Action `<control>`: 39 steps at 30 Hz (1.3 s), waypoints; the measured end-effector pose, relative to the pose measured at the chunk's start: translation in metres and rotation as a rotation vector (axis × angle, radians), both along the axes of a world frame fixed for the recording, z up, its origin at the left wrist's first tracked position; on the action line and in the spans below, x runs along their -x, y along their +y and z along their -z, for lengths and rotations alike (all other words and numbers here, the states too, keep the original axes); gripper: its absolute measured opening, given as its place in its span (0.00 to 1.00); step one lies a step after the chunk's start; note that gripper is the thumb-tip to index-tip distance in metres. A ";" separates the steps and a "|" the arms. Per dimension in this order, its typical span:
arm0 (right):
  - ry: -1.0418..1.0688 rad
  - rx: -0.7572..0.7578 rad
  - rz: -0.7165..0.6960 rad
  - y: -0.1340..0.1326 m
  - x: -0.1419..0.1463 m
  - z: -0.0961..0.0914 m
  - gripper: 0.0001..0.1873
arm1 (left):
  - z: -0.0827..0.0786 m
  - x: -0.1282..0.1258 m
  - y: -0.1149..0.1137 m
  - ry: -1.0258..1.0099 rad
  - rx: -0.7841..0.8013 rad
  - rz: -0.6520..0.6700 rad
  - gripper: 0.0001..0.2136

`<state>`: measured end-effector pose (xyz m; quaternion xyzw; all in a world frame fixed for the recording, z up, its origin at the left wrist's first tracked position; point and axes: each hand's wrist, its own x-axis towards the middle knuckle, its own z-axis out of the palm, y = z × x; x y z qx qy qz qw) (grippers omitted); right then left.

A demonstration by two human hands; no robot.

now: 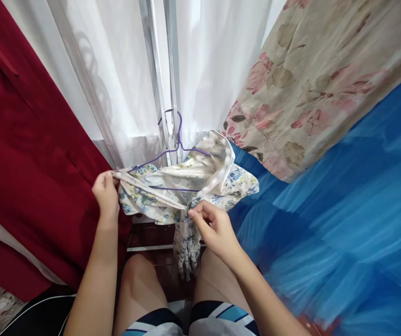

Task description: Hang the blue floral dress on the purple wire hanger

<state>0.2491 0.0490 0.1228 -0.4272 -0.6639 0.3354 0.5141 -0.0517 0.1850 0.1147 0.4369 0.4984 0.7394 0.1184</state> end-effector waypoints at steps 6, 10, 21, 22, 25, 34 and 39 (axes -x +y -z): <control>0.244 0.160 0.239 -0.009 -0.043 0.052 0.18 | 0.105 -0.051 -0.036 -0.018 0.340 0.372 0.19; 0.250 0.243 0.484 -0.012 -0.097 0.111 0.20 | 0.109 -0.104 -0.070 0.006 0.377 0.681 0.19; 0.387 0.650 -0.175 -0.027 -0.043 0.074 0.35 | 0.023 -0.181 -0.162 0.541 0.137 1.159 0.09; 0.499 0.740 -0.279 -0.029 -0.031 0.068 0.37 | 0.022 -0.179 -0.165 0.608 0.141 1.130 0.07; 0.727 0.880 -0.448 -0.036 -0.001 0.064 0.35 | 0.018 -0.161 -0.166 0.675 0.166 1.040 0.07; 0.809 0.917 -0.889 -0.047 0.013 0.052 0.37 | 0.065 -0.064 -0.165 0.027 0.627 1.586 0.26; 0.228 0.712 -0.814 -0.021 -0.037 -0.005 0.35 | 0.083 -0.035 -0.158 0.474 0.688 1.250 0.17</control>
